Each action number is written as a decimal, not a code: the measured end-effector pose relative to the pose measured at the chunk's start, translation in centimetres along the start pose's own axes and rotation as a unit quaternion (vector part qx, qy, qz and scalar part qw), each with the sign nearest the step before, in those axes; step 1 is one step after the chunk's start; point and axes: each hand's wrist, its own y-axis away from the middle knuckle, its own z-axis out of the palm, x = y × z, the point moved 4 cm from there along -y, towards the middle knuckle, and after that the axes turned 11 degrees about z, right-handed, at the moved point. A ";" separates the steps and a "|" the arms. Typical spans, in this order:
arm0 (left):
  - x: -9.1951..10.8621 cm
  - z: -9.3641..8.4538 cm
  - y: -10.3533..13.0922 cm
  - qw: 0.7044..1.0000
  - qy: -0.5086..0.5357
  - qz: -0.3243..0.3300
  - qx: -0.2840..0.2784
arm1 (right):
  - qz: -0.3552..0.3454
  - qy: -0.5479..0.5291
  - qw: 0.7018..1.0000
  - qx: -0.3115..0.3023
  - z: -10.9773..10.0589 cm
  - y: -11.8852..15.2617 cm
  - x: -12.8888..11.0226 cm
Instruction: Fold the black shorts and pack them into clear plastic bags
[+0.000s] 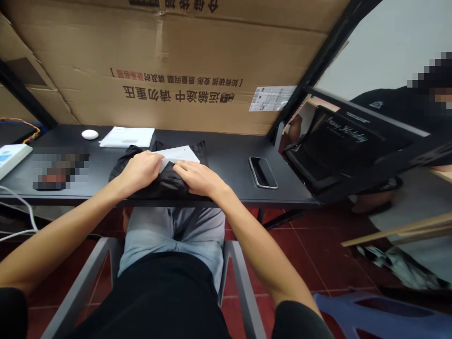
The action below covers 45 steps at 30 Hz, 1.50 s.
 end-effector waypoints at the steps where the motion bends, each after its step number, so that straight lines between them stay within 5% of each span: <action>1: 0.3 -0.1 0.3 0.999 -0.022 -0.021 0.014 | 0.023 0.006 1.000 -0.008 -0.3 -0.1 -0.1; 7: 1.7 -0.3 1.6 0.997 -0.039 -0.059 0.028 | 0.215 0.076 0.973 -0.022 -1.1 -1.3 -1.6; 11: 1.9 -0.1 1.3 0.999 -0.028 -0.024 0.030 | 0.267 0.118 0.956 0.005 -0.5 -2.5 -2.5; 18: 1.2 0.3 1.2 0.998 0.016 0.013 0.055 | 0.101 0.034 0.994 0.028 1.3 -3.5 -0.9; 26: 1.4 0.0 0.8 0.997 0.046 0.023 0.061 | 0.255 0.102 0.961 0.043 2.1 -5.6 -0.4; 33: -0.8 1.4 0.8 0.995 0.062 0.042 0.072 | 0.045 0.099 0.992 0.068 1.5 -3.8 -1.5; 41: -2.1 2.5 1.2 0.990 0.082 0.089 0.076 | 0.028 0.167 0.981 0.094 1.9 -2.7 -0.8; 45: -2.5 1.5 2.0 0.990 0.098 0.048 0.084 | -0.002 0.100 0.986 0.131 0.9 -1.9 0.2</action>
